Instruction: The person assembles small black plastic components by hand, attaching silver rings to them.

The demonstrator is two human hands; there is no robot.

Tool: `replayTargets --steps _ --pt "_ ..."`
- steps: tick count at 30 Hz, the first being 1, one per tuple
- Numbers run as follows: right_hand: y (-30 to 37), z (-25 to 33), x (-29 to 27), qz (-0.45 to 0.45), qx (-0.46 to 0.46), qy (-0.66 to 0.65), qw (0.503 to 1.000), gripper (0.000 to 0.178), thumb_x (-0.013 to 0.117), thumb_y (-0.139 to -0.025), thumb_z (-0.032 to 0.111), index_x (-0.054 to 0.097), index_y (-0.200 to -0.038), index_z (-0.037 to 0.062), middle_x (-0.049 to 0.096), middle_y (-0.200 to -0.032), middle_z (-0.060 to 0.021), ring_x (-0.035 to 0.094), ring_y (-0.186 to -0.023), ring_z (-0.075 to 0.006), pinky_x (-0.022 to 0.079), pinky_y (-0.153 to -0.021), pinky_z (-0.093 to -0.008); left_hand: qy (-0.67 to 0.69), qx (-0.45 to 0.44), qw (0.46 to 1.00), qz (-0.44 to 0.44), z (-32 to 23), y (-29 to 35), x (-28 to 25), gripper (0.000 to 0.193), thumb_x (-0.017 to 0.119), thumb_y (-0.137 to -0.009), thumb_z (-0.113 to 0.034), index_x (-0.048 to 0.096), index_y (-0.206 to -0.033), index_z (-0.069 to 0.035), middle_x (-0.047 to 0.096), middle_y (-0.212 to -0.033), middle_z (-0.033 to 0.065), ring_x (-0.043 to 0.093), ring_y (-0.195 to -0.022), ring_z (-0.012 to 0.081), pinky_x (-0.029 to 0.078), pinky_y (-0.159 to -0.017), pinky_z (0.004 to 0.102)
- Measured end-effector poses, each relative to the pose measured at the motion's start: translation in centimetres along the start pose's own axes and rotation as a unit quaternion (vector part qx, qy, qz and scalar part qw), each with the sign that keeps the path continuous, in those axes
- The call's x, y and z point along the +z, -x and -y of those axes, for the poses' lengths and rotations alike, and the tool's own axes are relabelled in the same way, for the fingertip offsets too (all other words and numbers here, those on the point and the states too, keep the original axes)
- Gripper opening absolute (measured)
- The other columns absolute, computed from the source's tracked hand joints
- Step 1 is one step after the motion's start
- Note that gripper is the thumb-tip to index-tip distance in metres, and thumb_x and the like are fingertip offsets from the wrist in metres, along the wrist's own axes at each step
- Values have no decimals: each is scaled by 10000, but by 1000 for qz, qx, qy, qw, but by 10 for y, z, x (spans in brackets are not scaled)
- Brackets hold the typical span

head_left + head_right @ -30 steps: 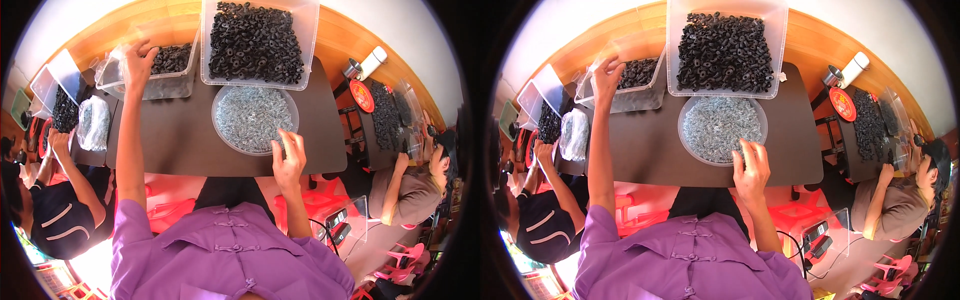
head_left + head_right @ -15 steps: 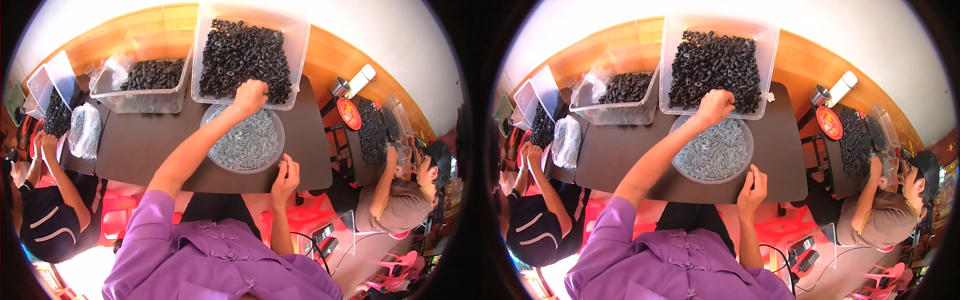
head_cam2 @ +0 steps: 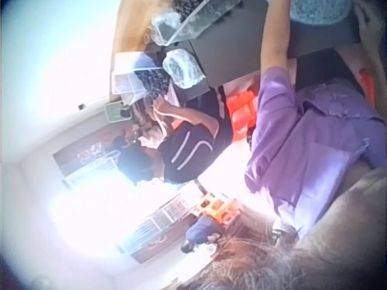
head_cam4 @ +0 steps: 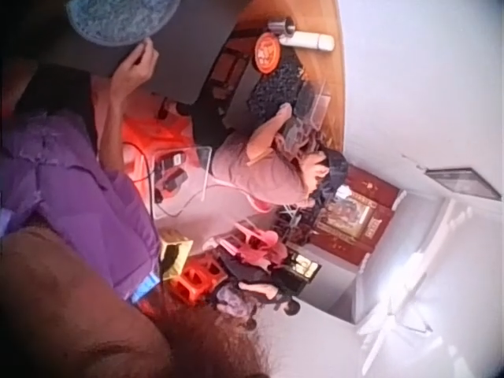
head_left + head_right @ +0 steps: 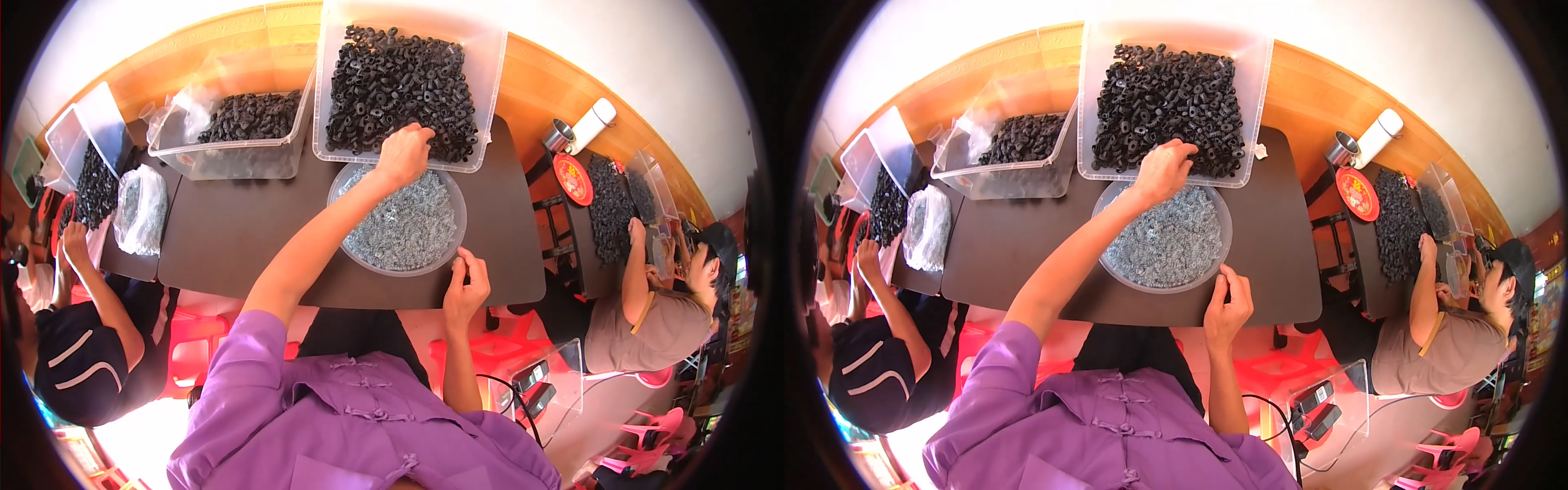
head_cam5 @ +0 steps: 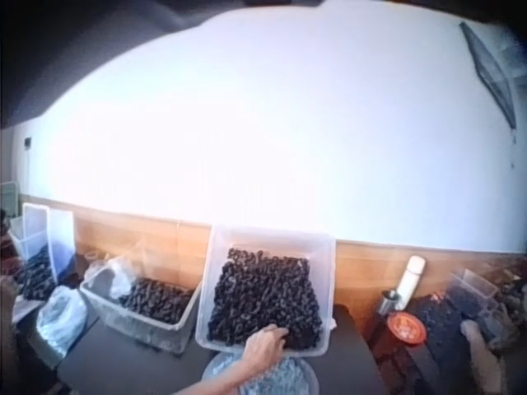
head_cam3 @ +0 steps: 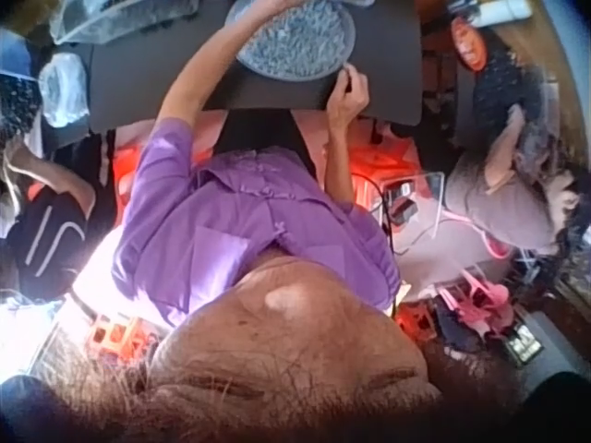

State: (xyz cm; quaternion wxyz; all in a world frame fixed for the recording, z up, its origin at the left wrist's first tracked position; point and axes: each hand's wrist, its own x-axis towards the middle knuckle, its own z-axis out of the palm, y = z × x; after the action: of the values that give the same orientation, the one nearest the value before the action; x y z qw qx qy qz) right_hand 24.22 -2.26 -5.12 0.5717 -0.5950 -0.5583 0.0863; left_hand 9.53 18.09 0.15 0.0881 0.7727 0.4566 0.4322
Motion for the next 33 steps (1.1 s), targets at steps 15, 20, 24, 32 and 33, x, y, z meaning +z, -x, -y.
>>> replayTargets --steps 15,20,24,32,33 --pt "-41 29 15 111 -76 27 991 126 642 -799 -27 661 -920 3 587 -790 -100 605 -679 -228 476 -637 -305 552 -248 796 -9 -26 138 -109 175 569 -892 -2 598 -1059 40 613 -1011 87 660 -860 189 553 -800 311" --pt "-54 43 48 245 -95 99 960 151 688 -758 37 657 -904 17 576 -893 -114 573 -880 -310 467 -742 -401 589 -278 758 -40 -29 167 -109 178 587 -893 -27 603 -1058 39 625 -977 77 661 -857 179 551 -792 294" --pt "-61 28 66 279 -107 137 944 49 655 -746 -7 632 -787 7 579 -821 -129 586 -815 -327 465 -690 -430 602 -291 742 -40 -30 172 -110 169 579 -891 -21 606 -1052 22 626 -975 82 656 -842 179 556 -782 299" --pt "-76 27 53 280 96 -94 951 58 632 -832 7 638 -886 -12 651 -806 -64 605 -693 -115 499 -630 -252 613 -297 731 -48 -25 178 -108 170 589 -894 -41 606 -1053 17 638 -937 69 660 -811 160 553 -767 284" --pt "-78 29 53 292 139 -157 933 64 617 -851 -5 631 -913 -13 646 -823 -51 596 -710 -107 497 -636 -241 619 -295 726 -50 -25 176 -107 170 592 -893 -44 604 -1052 15 642 -925 65 660 -804 153 552 -761 279"
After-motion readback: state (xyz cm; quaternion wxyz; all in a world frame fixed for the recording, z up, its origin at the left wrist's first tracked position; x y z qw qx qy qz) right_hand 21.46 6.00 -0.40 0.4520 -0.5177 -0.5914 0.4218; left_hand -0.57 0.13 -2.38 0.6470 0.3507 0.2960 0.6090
